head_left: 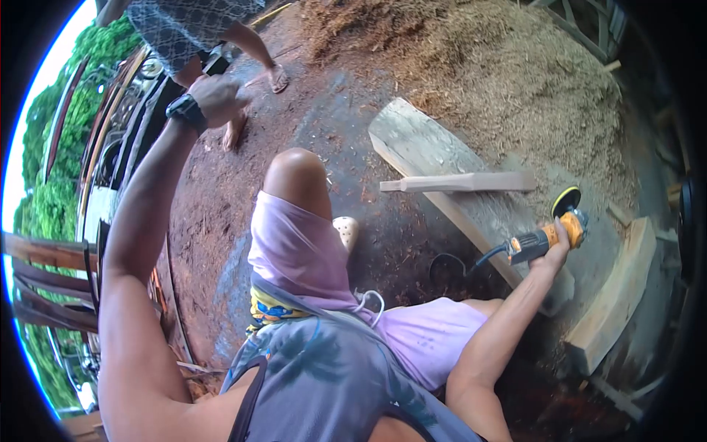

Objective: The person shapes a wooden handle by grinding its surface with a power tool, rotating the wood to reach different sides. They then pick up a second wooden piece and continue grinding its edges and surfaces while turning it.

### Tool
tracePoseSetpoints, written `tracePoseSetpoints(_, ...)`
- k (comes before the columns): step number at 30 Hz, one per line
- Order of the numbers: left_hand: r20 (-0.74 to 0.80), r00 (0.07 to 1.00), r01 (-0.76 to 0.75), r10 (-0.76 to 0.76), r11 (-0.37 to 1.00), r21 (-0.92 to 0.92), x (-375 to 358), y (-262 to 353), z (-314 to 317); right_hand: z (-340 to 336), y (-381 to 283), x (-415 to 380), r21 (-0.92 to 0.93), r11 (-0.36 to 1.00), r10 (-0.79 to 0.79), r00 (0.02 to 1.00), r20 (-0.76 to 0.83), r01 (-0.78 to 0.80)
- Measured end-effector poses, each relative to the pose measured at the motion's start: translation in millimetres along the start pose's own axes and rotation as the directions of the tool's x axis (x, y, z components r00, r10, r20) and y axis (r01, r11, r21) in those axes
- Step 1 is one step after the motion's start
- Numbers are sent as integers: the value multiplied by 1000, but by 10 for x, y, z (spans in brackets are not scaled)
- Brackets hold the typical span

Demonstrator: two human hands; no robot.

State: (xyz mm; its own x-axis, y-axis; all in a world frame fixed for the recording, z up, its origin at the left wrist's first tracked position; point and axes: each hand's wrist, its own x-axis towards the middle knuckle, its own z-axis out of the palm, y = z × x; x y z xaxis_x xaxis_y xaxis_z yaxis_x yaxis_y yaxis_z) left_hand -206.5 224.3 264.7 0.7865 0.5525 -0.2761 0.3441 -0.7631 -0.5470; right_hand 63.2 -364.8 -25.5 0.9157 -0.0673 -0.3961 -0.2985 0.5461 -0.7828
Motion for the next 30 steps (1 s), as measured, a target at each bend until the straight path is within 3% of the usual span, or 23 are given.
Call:
tracePoseSetpoints(1,-196,979,-128,49,901,-415,-44,126,-34,-7,-12,21,4,1000,31,1000,0,-31)
tracePoseSetpoints(2,-387,922,-301,1,629,-716,-157,279,-46,-16,-16,31,7,998,65,998,-1,-65)
tracePoseSetpoints(4,-452,885,-373,-116,406,-834,-362,649,-43,67,-60,-59,-15,996,86,996,-23,-87)
tracePoseSetpoints(6,-846,525,-472,-96,794,-383,-758,1251,335,134,-58,-80,-21,995,95,995,-40,-96)
tracePoseSetpoints(7,-851,516,-470,-100,798,-378,-797,1346,484,121,-44,-65,-13,997,78,996,-52,-79)
tracePoseSetpoints(9,-721,598,-648,351,741,-177,-839,1502,770,109,-5,-46,3,1000,22,999,-32,-22)
tracePoseSetpoints(11,-427,524,-822,737,568,-28,-821,1515,853,151,-3,-103,-22,997,68,997,-30,-69)
tracePoseSetpoints(12,-519,552,-805,653,581,-125,-627,1290,581,169,-70,-141,-56,992,109,993,-36,-110)
tracePoseSetpoints(13,-532,557,-758,638,652,-11,-193,961,753,176,-66,-165,-4,995,95,993,-64,-95)
tracePoseSetpoints(14,-68,853,-522,518,839,-155,192,586,696,177,6,-128,71,996,64,995,-78,-58)
tracePoseSetpoints(15,62,941,-318,334,930,-186,373,288,632,63,69,-71,65,998,10,1000,14,-11)
tracePoseSetpoints(16,4,965,-258,263,949,-184,453,142,651,66,162,15,102,993,-58,997,-59,64)
tracePoseSetpoints(17,-88,959,-282,271,944,-168,579,80,635,59,184,59,129,992,-9,999,-43,14)
tracePoseSetpoints(18,-210,892,-427,400,899,-101,722,104,733,8,237,151,152,988,17,1000,0,-17)
tracePoseSetpoints(19,-299,753,-612,586,791,8,854,172,908,61,228,107,172,985,10,999,-50,-1)
tracePoseSetpoints(20,-100,993,-116,63,672,-731,-24,889,-39,126,199,45,190,982,3,999,-38,4)
tracePoseSetpoints(22,-259,873,-464,414,535,-707,-140,1271,47,197,131,-49,149,989,28,999,-44,-21)
tracePoseSetpoints(24,-255,759,-629,599,573,-525,-176,1561,47,217,167,22,145,989,13,1000,13,-15)
tracePoseSetpoints(28,-162,816,-568,554,718,-403,-247,2020,-107,337,154,-25,94,996,1,998,57,-6)
tracePoseSetpoints(30,-98,818,-557,567,736,-385,-286,2143,-263,498,82,-198,234,972,11,1000,10,-13)
